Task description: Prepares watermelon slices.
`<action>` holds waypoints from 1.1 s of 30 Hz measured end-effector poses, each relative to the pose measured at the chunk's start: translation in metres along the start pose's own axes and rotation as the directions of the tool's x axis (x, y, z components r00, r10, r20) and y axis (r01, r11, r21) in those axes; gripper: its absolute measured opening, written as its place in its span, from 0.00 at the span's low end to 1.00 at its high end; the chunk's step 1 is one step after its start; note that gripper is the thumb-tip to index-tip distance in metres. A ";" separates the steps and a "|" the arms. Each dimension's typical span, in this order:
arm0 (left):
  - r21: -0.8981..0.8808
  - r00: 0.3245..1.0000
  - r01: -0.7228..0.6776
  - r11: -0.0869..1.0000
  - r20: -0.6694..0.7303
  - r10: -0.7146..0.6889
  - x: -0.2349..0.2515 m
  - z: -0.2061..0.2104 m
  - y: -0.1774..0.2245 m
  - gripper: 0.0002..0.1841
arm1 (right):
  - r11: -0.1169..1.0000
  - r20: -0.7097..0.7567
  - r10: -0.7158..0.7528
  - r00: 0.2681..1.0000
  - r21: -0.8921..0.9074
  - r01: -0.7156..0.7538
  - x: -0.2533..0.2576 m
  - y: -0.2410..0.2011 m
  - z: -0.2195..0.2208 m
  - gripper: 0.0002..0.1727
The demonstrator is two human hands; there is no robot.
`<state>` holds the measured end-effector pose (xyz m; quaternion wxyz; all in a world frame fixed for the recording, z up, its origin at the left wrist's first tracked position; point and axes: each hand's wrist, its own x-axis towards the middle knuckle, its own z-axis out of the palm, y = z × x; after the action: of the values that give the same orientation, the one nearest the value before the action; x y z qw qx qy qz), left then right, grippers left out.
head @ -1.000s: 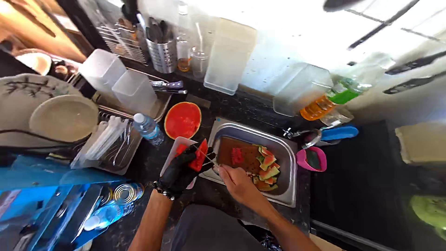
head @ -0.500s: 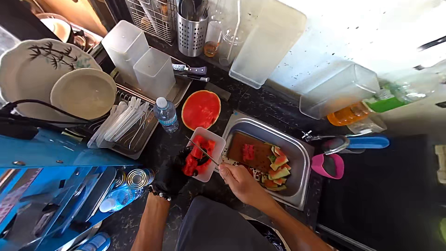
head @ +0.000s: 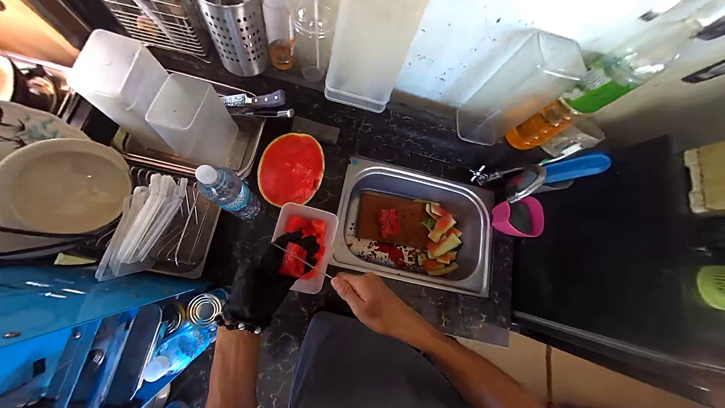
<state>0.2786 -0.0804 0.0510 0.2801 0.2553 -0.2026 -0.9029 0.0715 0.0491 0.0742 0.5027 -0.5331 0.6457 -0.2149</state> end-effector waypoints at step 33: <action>0.868 0.827 0.332 -0.370 -0.456 -0.327 0.246 0.035 -0.281 0.30 | 0.664 -0.456 0.680 0.574 0.715 -0.219 -0.175 0.183 -0.002 0.25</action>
<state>-0.0296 -0.0087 -0.1497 -0.3052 0.4210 -0.7368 -0.4321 -0.0294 0.2696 -0.0006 0.3987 -0.0338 0.8031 -0.4416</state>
